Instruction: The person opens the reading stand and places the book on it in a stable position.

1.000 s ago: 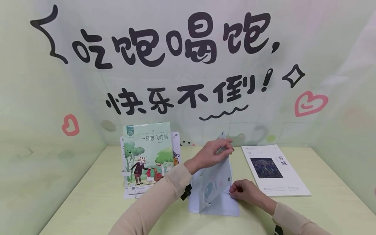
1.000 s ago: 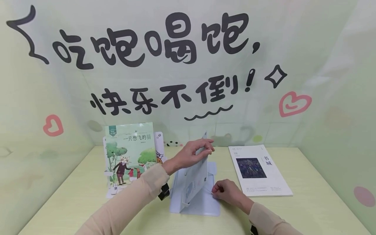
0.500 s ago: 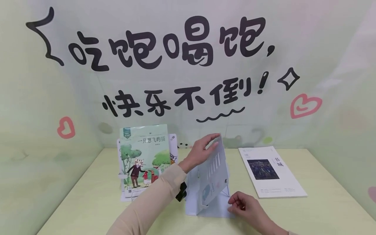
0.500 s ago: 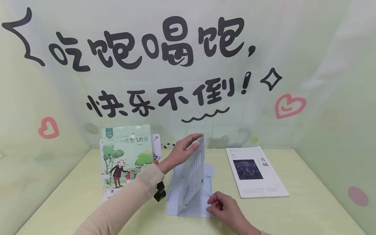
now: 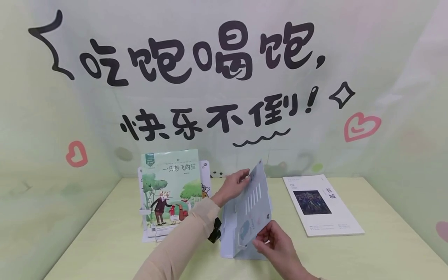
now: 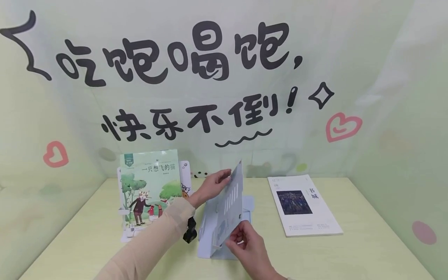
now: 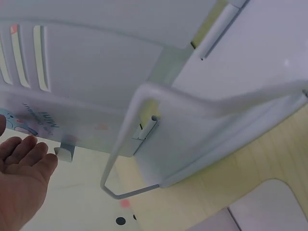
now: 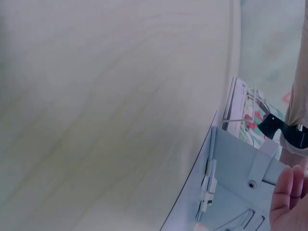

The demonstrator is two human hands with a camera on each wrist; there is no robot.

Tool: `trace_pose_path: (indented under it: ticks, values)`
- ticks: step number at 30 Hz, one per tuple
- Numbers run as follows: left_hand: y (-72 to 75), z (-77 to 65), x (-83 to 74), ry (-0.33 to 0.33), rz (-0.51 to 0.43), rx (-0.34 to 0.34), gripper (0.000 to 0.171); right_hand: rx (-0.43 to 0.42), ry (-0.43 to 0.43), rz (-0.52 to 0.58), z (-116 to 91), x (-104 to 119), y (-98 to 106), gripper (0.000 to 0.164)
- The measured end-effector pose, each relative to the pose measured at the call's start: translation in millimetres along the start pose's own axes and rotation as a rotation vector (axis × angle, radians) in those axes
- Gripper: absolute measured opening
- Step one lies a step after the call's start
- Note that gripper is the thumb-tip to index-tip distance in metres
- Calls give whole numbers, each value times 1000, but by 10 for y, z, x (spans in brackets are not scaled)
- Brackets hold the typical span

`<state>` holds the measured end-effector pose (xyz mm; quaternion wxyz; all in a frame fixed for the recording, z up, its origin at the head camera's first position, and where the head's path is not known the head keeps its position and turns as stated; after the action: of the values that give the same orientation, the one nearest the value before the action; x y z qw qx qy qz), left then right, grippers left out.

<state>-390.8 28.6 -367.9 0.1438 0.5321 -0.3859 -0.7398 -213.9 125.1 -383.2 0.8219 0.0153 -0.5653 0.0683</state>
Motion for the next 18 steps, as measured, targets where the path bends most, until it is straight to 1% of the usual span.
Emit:
trace_pose_path:
  ticks: [2, 5, 11, 15, 18]
  values:
    - [-24, -3, 3, 4, -4, 3, 44, -33, -52, 12, 7, -45, 0, 24]
    - [-40, -12, 5, 21, -10, 10, 44, -82, -87, 15, 12, -87, 8, 23]
    - [-45, -15, 6, 23, 12, 7, 43, -172, -103, -2, -1, -112, 22, 20]
    - [-40, -13, 2, 12, 24, 5, 42, -193, -90, -20, -13, -109, 59, 19]
    - [-8, -10, -15, -13, 43, -15, 40, -200, -30, -33, -22, -76, 129, 18]
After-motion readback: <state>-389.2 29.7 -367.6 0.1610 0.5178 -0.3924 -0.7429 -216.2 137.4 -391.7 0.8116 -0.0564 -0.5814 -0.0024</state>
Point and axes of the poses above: each hand's wrist, its own z-axis towards the middle knuckle, its own y-axis out of the back of the hand, x = y × z, the point moved 8 cm from there along z, towards the middle knuckle, and after that the axes turned 14 degrees about z, right-handed, at the moved point
